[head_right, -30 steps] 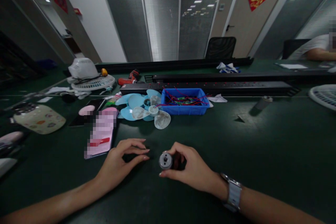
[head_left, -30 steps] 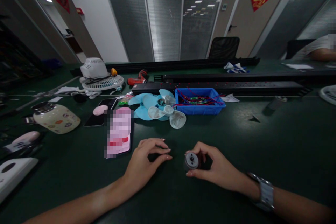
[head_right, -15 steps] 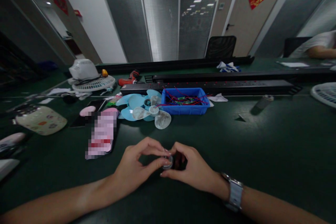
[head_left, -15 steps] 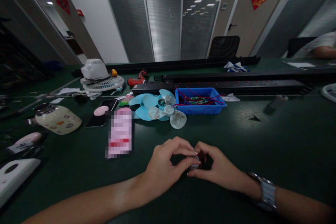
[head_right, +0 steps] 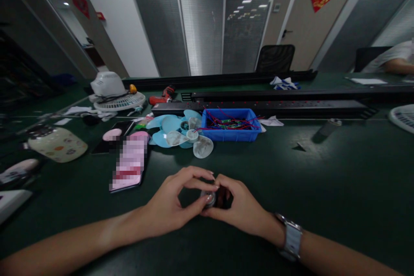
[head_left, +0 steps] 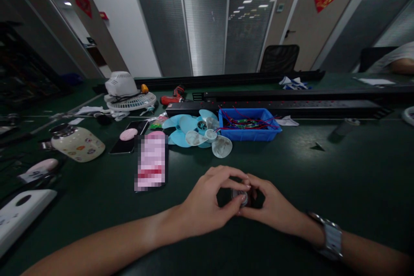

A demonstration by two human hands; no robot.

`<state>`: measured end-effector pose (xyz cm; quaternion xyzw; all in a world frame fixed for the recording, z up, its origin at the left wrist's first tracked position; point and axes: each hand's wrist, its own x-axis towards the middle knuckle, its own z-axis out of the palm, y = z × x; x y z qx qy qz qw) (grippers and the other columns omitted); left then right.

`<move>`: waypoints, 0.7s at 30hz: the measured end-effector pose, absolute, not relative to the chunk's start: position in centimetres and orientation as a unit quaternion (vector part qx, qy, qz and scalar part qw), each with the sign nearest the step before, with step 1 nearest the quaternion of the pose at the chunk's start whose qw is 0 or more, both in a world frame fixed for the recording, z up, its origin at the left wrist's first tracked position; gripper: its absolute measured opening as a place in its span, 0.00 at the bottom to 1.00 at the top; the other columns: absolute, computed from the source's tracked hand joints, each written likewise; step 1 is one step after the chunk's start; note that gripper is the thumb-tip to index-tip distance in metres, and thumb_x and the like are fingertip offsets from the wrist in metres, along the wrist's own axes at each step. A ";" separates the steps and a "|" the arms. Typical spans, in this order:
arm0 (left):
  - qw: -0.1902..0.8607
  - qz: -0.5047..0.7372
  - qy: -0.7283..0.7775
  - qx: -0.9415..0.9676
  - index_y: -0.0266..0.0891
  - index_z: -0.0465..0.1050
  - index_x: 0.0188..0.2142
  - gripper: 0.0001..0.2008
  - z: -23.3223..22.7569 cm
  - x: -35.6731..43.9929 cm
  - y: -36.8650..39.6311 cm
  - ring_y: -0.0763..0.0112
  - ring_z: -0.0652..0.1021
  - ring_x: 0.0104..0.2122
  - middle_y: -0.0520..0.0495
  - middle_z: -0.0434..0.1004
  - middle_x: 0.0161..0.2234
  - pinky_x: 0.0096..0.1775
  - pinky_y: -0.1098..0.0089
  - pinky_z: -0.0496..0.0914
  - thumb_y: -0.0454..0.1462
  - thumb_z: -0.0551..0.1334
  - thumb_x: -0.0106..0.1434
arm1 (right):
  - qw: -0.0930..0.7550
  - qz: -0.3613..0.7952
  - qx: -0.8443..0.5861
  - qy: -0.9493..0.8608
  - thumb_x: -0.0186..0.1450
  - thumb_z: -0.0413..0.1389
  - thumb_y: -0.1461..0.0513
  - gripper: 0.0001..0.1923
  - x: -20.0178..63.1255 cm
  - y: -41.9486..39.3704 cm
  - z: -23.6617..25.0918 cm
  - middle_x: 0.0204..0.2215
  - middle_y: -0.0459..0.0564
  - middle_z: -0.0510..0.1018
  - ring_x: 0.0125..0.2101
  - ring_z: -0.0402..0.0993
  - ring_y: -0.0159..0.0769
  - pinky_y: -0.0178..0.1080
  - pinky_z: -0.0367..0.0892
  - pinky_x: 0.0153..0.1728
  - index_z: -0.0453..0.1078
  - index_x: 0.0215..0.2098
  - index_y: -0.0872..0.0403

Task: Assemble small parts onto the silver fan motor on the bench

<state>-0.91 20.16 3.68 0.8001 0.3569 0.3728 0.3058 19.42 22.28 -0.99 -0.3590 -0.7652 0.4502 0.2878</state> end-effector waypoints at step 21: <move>0.340 0.409 0.424 0.733 0.39 0.73 0.31 0.09 3.1 -0.5 20.6 0.64 0.79 0.40 0.47 0.78 0.42 0.44 0.63 0.69 0.34 0.72 0.54 | 0.270 0.456 -0.368 -0.764 0.57 0.68 0.55 0.16 19.4 22.3 -0.8 0.29 0.41 0.72 0.29 0.67 0.32 0.34 0.61 0.29 0.68 0.34 0.53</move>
